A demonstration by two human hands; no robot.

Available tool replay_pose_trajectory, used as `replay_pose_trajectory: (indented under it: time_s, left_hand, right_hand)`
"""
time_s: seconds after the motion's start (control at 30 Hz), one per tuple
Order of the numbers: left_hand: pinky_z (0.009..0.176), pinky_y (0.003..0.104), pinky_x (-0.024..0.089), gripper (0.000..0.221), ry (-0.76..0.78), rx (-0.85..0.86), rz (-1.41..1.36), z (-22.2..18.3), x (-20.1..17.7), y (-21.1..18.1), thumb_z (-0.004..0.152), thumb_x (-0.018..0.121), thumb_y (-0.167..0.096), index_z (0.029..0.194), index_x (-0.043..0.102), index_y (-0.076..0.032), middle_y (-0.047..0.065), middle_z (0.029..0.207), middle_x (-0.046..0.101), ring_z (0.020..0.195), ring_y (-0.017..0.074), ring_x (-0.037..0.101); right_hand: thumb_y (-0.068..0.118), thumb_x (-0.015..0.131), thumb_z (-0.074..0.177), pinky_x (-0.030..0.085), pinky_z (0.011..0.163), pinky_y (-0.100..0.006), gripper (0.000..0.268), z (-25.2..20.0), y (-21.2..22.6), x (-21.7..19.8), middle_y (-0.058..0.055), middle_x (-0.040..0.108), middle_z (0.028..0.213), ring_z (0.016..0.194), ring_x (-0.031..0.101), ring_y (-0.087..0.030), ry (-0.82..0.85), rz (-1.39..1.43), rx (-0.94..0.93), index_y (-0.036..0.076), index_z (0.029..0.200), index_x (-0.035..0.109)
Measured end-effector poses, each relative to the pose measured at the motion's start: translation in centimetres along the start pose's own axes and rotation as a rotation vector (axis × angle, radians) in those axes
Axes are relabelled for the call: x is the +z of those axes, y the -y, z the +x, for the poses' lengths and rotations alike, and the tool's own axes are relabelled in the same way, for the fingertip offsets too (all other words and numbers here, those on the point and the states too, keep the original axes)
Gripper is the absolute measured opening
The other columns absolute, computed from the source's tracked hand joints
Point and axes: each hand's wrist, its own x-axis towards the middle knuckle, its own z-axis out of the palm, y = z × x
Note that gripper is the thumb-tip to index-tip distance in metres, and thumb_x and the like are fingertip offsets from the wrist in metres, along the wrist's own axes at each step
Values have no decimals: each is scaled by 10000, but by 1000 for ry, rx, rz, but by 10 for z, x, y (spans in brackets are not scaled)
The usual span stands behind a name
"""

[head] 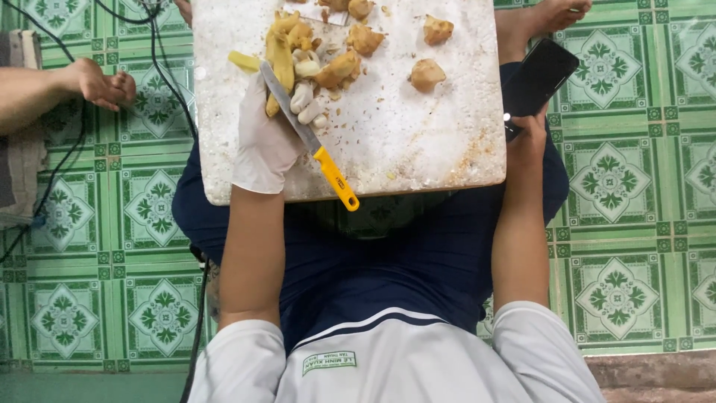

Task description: Peeling the skin off ginger roots using a small knife while sitting on the floor.

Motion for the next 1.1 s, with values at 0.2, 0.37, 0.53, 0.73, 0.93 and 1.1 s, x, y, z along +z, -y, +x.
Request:
replay_pose_trajectory:
  time_s: [0.2,0.37,0.53,0.73,0.93,1.1]
  left_hand:
    - [666,340,444,437,5,9,3,-2,-2,2,1123,375,-487,1266,610,-147,40,863,580,677,144,514]
    - [652,329,445,434,12,19,9,-3,-2,4,1127,369,-478,1270,606,-143,41,876,586,678,138,517]
    - [643,320,445,432,16,23,15,-3,-3,5,1130,365,-471,1274,603,-141,42,886,591,679,134,518]
    - [629,308,445,429,23,30,21,-7,-3,7,1134,360,-462,1278,599,-137,43,899,597,680,128,521]
    - [616,297,446,426,33,35,23,-4,-3,8,1138,355,-454,1283,595,-133,44,912,602,681,122,524]
    - [606,288,446,424,49,69,12,13,3,5,1141,351,-447,1286,591,-130,45,921,607,682,118,526]
  right_hand:
    - [13,451,745,394,1078,-358,847,1,-2,-3,-88,568,1438,1238,527,-252,0,22,2,203,1570,435]
    - [-22,429,758,410,1041,-295,876,9,-10,-16,-56,625,1336,1136,559,-193,-14,69,30,200,1605,425]
    - [-17,433,762,404,1028,-290,825,3,-4,-6,-65,608,1315,1117,534,-192,-8,-14,-1,172,1565,446]
    - [-97,535,757,503,1072,-309,953,6,-12,-14,-134,631,1460,1244,649,-253,-45,141,19,163,1652,333]
    - [-62,545,740,535,1162,-350,908,-1,2,3,-201,641,1506,1365,664,-292,-1,222,5,74,1614,342]
    - [41,652,781,571,1141,-384,714,6,22,-21,-133,657,1342,1241,686,-273,185,347,29,3,1480,512]
